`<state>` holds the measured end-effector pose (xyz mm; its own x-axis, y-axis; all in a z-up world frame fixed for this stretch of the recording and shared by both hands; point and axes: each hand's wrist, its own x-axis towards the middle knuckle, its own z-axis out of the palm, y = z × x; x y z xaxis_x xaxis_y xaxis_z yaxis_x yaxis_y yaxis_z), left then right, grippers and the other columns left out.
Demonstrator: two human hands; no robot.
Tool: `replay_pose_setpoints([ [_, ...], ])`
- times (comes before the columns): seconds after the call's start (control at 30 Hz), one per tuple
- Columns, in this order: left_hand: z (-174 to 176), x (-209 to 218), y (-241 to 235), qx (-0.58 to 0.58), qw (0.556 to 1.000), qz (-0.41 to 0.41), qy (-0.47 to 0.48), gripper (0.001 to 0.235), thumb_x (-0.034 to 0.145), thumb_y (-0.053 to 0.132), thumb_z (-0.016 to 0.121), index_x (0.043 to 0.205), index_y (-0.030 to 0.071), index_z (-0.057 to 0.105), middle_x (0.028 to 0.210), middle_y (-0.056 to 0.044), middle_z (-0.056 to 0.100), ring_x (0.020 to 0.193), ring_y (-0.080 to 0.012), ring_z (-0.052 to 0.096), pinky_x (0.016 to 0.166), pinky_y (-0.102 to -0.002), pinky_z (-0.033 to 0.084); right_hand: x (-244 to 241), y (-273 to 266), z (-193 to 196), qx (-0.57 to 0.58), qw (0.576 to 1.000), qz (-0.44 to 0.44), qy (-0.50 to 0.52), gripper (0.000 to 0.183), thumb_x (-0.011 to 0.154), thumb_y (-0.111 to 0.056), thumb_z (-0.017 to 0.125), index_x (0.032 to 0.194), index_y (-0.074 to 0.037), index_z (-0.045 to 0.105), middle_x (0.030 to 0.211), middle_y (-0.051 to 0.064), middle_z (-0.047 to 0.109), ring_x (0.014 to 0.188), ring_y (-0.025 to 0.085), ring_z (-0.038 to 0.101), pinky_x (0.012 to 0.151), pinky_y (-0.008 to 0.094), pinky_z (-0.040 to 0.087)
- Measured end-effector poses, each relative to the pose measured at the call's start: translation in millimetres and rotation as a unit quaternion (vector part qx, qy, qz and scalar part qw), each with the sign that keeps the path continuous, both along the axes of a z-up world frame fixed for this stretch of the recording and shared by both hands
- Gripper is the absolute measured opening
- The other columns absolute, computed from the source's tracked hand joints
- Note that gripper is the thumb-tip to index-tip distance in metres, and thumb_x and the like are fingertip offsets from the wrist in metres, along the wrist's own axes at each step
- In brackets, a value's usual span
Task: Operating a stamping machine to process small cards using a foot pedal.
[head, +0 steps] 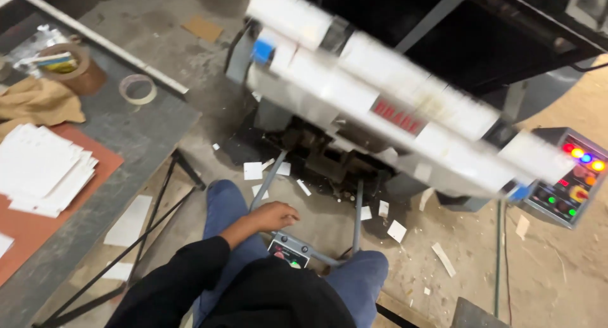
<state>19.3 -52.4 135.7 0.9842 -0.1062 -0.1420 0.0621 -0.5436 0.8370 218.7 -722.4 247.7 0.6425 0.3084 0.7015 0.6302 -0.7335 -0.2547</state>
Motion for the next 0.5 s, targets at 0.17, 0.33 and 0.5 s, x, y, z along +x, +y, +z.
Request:
replay_pose_setpoints([
  [0.17,127,76,-23,-0.034,0.983,-0.059,-0.173,0.028,0.101,0.034,0.060,0.117,0.017,0.076,0.117,-0.007,0.074,0.103,-0.0283,0.071,0.088,-0.041,0.056,2,100,-6,-0.001,1.000,-0.013,0.001,0.033,0.110,0.000,0.045,0.138,0.010,0.059,0.134,0.028,0.063,0.130,0.045,0.061,0.114,0.050,0.044],
  [0.33,108,158,-35,0.053,0.970,0.001,-0.238,0.032,0.100,0.036,0.058,0.122,0.018,0.075,0.127,-0.005,0.074,0.128,-0.0274,0.062,0.110,-0.041,0.049,19,370,27,-0.065,0.985,-0.012,0.158,0.037,0.092,-0.010,0.059,0.125,0.004,0.066,0.134,0.026,0.064,0.118,0.045,0.061,0.100,0.048,0.047],
  [0.5,82,74,-35,0.317,0.932,-0.034,-0.173,0.089,0.084,0.061,0.068,0.148,0.005,0.044,0.152,-0.021,0.044,0.148,-0.0376,0.029,0.116,-0.062,0.020,7,471,-72,-0.122,0.969,0.130,0.169,0.040,0.090,-0.001,0.054,0.128,0.002,0.067,0.135,0.022,0.065,0.130,0.039,0.058,0.113,0.044,0.042],
])
